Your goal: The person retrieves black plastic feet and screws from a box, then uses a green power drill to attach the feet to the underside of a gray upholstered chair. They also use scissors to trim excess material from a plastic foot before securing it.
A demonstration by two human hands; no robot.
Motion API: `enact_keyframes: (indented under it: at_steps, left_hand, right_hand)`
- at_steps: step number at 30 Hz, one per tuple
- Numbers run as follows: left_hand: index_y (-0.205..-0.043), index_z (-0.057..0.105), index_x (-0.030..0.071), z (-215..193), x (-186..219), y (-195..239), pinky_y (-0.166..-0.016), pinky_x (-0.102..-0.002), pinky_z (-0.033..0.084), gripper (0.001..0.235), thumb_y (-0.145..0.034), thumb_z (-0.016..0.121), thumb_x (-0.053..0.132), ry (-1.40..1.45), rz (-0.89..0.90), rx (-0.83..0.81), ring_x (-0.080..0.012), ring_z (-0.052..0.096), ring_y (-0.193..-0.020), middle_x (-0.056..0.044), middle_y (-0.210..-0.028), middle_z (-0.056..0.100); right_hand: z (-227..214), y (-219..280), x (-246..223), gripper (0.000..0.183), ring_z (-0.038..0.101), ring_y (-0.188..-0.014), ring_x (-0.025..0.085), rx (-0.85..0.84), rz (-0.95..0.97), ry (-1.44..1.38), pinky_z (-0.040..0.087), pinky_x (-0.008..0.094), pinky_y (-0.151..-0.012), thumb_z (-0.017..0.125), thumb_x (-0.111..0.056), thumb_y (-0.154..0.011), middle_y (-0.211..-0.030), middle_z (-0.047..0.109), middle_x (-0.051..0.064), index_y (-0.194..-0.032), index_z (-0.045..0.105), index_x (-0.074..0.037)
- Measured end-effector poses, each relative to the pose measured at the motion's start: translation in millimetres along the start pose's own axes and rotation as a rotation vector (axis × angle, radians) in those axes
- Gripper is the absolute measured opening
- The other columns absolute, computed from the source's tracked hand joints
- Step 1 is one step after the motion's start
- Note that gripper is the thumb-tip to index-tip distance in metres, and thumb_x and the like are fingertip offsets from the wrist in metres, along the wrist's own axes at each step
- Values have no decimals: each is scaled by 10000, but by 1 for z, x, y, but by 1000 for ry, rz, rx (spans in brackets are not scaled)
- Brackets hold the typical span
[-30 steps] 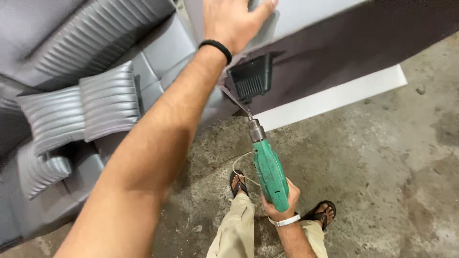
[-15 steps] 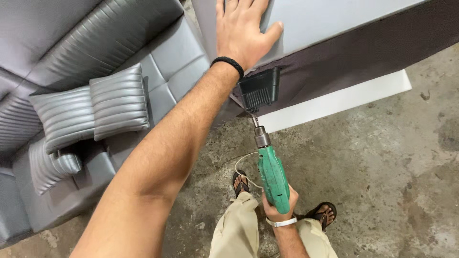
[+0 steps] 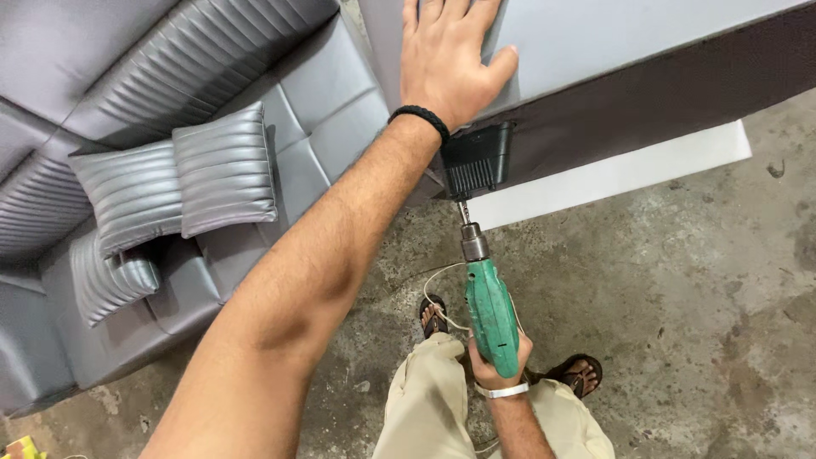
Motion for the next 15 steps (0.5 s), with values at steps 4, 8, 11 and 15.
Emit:
enact_keyframes:
  at_steps: [4,8,11,15]
  left_hand:
    - [-1391,603,162,-3,1,-1,-1208,-596,222,641,-824,691,449,-9,0,-11,-342,442,-1362,-114,-1388,575]
    - [-1456,538,177,-2,0,-1,-1224,-604,197,706,-823,693,451,-37,0,-24,-335,395,-1415,-102,-1466,520]
    - [-1499,497,195,2,-2,0,-1255,-609,187,735,-841,693,457,-53,-3,-51,-321,362,-1454,-83,-1506,491]
    - [-1490,505,208,2,-2,0,-1244,-617,193,737,-826,703,459,-33,-13,-56,-317,363,-1457,-80,-1512,488]
  right_hand:
    - [2,-3,-6,186,715,-741,272,-3,-71,56,569,350,-706,735,-60,-730,-829,724,105,-914,715,-43]
    - [8,-7,2,227,700,-650,264,8,71,128,563,349,-621,759,-62,-687,-749,699,119,-907,723,-20]
    - [9,-17,-3,293,727,-738,277,10,0,84,583,350,-671,725,-48,-713,-862,728,145,-1001,715,1]
    - [7,-30,8,344,757,-769,275,27,81,51,591,346,-700,769,-67,-722,-908,750,150,-1055,721,3]
Point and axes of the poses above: each hand's wrist, its own y-axis away from the middle knuckle, its own z-axis out of the palm, x = y × z, the point moved 8 cm from there along -y, towards the middle knuckle
